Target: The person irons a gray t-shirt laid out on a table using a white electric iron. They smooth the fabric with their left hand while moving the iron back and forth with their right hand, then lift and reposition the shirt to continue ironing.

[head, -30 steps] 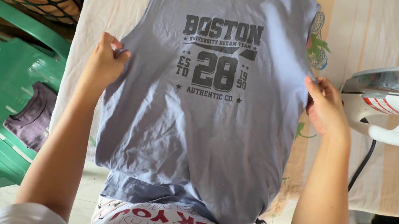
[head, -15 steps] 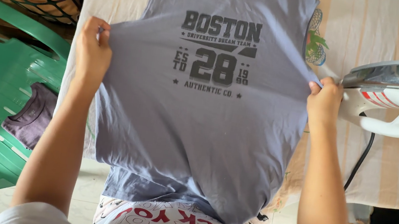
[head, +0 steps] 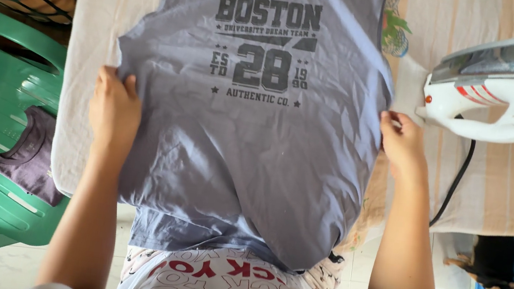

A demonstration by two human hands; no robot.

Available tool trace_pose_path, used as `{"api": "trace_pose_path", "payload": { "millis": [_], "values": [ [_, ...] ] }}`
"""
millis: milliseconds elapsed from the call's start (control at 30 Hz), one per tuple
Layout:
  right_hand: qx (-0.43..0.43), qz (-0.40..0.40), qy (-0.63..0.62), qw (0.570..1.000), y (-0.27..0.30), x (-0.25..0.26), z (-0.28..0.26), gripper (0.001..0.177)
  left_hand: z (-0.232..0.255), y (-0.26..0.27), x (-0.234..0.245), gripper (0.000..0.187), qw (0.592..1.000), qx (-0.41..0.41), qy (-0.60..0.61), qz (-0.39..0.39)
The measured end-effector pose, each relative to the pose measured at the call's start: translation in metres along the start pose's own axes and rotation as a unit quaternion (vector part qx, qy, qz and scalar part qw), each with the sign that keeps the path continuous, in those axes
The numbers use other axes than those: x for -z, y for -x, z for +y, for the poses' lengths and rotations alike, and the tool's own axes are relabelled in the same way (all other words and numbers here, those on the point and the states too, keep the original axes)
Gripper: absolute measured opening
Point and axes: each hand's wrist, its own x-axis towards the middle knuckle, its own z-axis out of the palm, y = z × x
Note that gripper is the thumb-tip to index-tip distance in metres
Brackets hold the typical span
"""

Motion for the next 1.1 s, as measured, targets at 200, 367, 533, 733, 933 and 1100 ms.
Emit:
{"api": "trace_pose_path", "payload": {
  "millis": [200,367,533,733,933,1100],
  "values": [
    [-0.126,-0.101,0.058,0.985,0.067,0.005,-0.021,0.044,0.003,0.047,0.021,0.028,0.997,0.054,-0.041,-0.033],
    [-0.179,-0.206,0.087,0.958,0.128,0.014,-0.023,0.049,0.002,0.07,0.036,0.026,0.995,0.069,-0.055,-0.052],
    [-0.2,-0.226,0.169,0.938,0.182,0.022,-0.015,0.041,0.0,0.088,0.043,0.026,0.994,0.067,-0.053,-0.06],
    [-0.107,-0.099,0.143,0.979,0.221,0.071,-0.011,0.037,-0.018,0.072,0.062,0.023,0.997,0.063,0.018,-0.034],
    [-0.038,-0.22,0.094,0.97,0.204,0.038,0.006,0.023,-0.027,0.05,0.073,0.022,0.994,0.042,-0.074,-0.062],
    [-0.027,0.022,0.074,0.997,0.162,0.014,0.005,0.029,-0.018,0.053,0.047,0.022,0.992,-0.006,-0.126,-0.02]
  ]
}}
